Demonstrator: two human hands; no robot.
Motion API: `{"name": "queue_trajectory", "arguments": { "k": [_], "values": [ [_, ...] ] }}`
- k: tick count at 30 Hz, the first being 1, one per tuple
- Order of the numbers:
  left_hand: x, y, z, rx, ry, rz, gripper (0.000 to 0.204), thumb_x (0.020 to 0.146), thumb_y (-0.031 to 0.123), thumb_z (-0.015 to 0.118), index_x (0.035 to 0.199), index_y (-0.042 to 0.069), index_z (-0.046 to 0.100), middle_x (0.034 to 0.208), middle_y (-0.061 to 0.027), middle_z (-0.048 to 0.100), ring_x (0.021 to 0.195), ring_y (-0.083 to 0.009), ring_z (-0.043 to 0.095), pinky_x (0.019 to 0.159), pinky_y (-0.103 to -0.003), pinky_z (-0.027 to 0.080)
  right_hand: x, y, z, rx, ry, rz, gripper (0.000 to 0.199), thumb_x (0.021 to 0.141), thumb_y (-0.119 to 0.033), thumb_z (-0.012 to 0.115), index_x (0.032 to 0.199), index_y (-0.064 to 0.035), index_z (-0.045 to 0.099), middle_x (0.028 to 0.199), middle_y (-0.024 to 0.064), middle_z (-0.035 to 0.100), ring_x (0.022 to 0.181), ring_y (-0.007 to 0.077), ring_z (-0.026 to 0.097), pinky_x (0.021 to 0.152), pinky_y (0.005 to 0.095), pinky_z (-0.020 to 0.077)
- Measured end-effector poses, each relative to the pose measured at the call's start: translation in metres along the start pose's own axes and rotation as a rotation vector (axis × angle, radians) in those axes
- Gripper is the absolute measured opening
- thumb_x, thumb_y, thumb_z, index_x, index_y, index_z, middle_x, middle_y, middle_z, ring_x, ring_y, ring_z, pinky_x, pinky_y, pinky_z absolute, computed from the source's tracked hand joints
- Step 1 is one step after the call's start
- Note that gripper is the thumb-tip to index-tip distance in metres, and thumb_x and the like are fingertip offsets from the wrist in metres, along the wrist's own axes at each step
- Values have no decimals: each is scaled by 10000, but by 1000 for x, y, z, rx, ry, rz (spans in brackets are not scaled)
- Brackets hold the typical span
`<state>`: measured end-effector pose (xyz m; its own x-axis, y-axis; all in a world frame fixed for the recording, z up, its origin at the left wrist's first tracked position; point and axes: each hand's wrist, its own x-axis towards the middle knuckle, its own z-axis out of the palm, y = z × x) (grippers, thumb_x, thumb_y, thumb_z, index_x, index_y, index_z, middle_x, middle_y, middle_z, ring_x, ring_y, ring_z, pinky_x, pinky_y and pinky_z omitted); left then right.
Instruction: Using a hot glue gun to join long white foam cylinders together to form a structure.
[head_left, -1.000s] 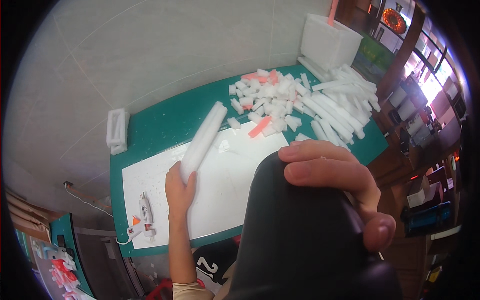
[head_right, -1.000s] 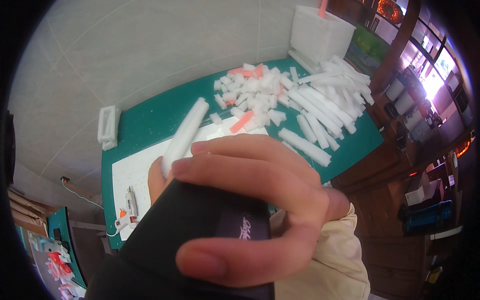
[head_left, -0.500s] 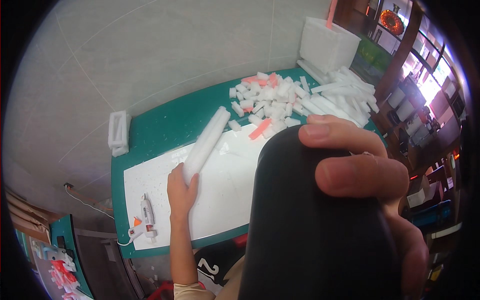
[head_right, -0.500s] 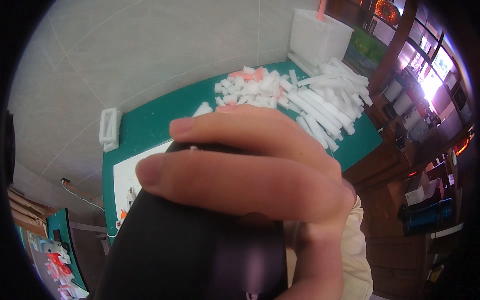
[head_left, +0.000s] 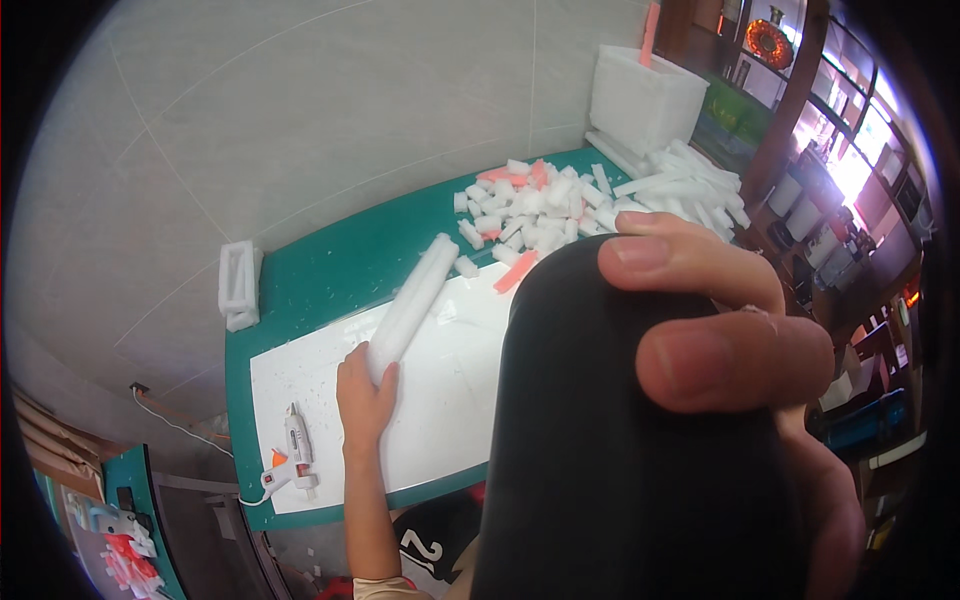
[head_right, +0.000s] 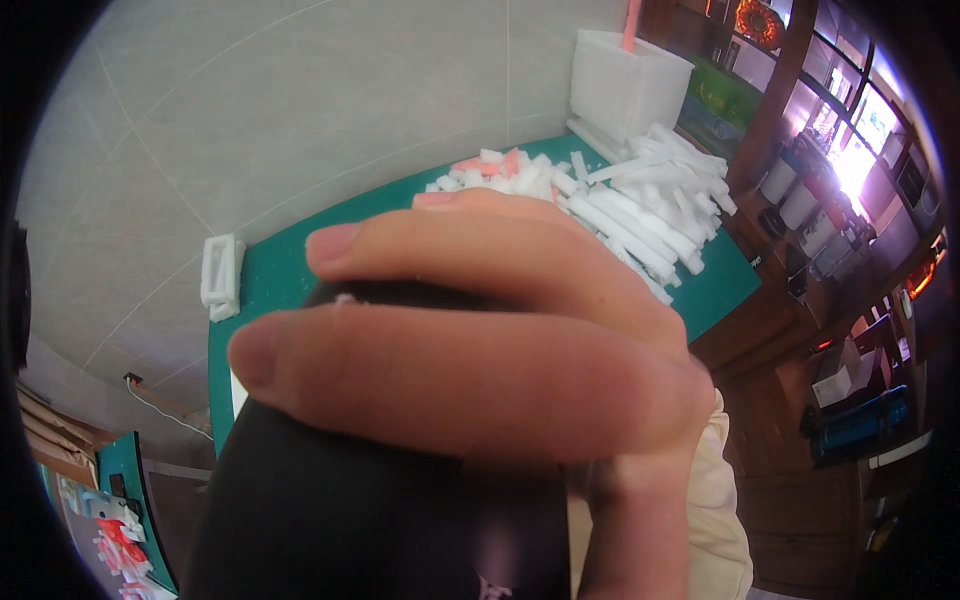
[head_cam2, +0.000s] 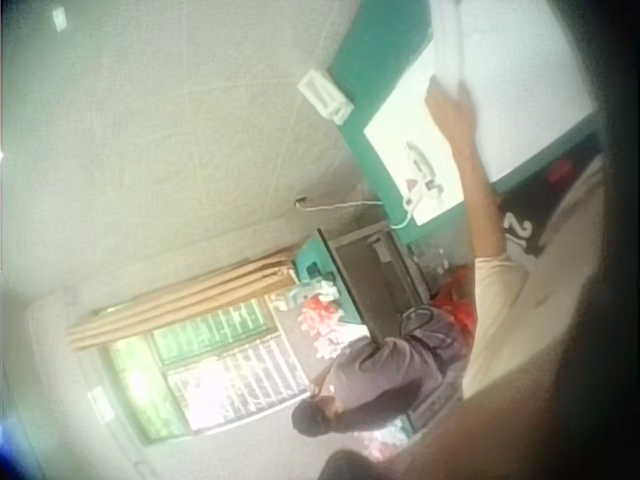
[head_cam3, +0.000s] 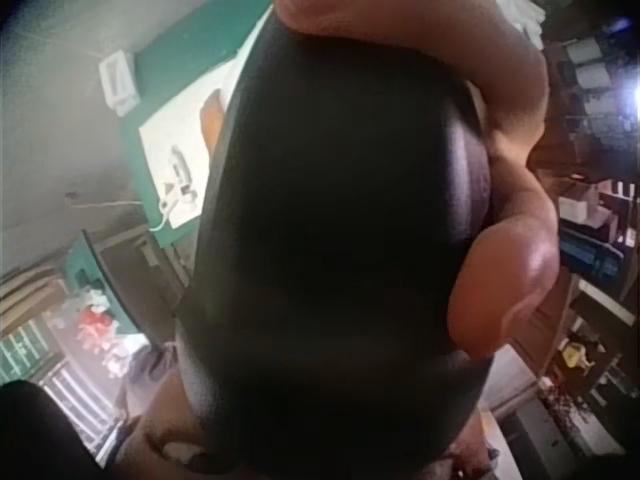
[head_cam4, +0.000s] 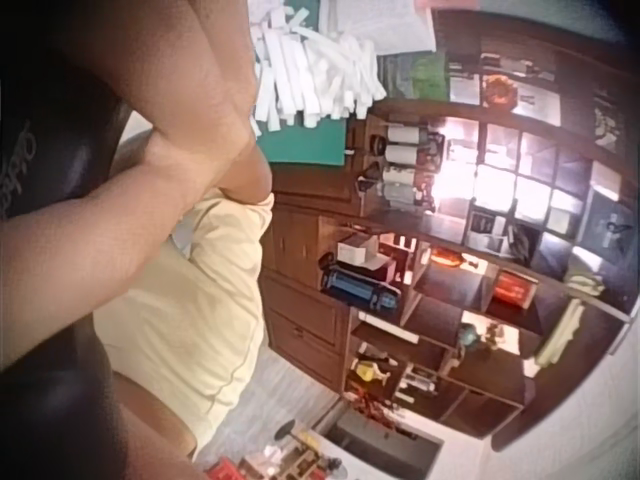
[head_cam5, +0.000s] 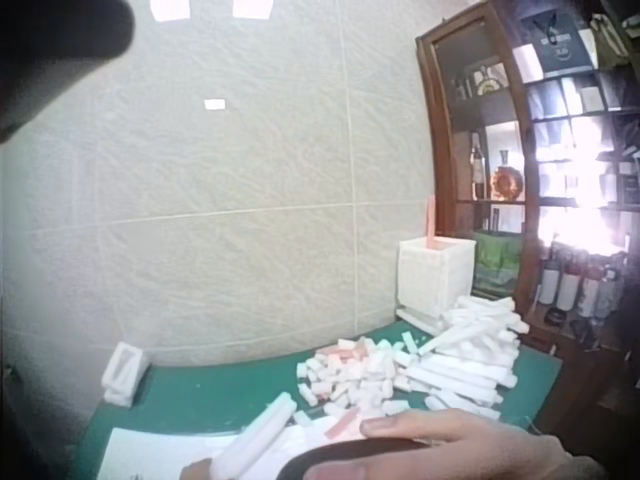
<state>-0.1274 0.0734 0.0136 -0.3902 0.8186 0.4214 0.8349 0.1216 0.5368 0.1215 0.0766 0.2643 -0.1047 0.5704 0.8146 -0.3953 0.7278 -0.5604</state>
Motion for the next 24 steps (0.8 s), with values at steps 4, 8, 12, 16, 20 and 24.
{"name": "queue_trajectory", "arguments": {
  "k": [4,8,12,16,20,24],
  "values": [
    [-5,-2,-7,1,21,-14,507,828,209,674,1238,-47,519,1130,-213,592,1027,-379,540,906,-440,442,2,-5,1,-1,-10,54,507,988,-471,257,1119,-54,514,1154,231,542,1101,351,549,970,434,475],
    [-3,-3,-4,11,9,18,498,825,207,676,1225,-49,526,1112,-212,596,1012,-378,539,890,-442,444,2,-15,1,-31,-6,102,480,986,-457,276,1108,-54,506,1164,226,538,1109,347,545,979,430,469],
    [-2,-2,-3,27,-6,14,502,822,206,678,1224,-52,526,1113,-212,596,1009,-376,540,890,-441,444,2,-23,1,-55,-3,157,453,984,-443,296,1098,-54,499,1173,221,534,1117,343,541,988,425,462],
    [-2,0,-3,21,3,12,505,821,205,679,1226,-54,524,1116,-211,597,1010,-375,540,895,-441,443,1,-28,0,-73,0,215,427,981,-429,316,1087,-54,491,1182,216,529,1126,339,537,997,421,456],
    [-3,-2,-2,13,9,16,503,821,204,679,1225,-54,526,1120,-212,597,1015,-377,540,902,-440,441,0,-30,0,-86,5,282,402,979,-415,336,1077,-54,483,1191,211,525,1134,336,533,1005,416,449],
    [-2,0,-2,17,-2,19,500,821,206,680,1219,-57,529,1117,-216,596,1015,-380,538,902,-440,440,-4,-40,-1,-104,8,328,384,978,-405,351,1069,-54,478,1198,207,521,1140,333,530,1012,413,444]
  ]
}}
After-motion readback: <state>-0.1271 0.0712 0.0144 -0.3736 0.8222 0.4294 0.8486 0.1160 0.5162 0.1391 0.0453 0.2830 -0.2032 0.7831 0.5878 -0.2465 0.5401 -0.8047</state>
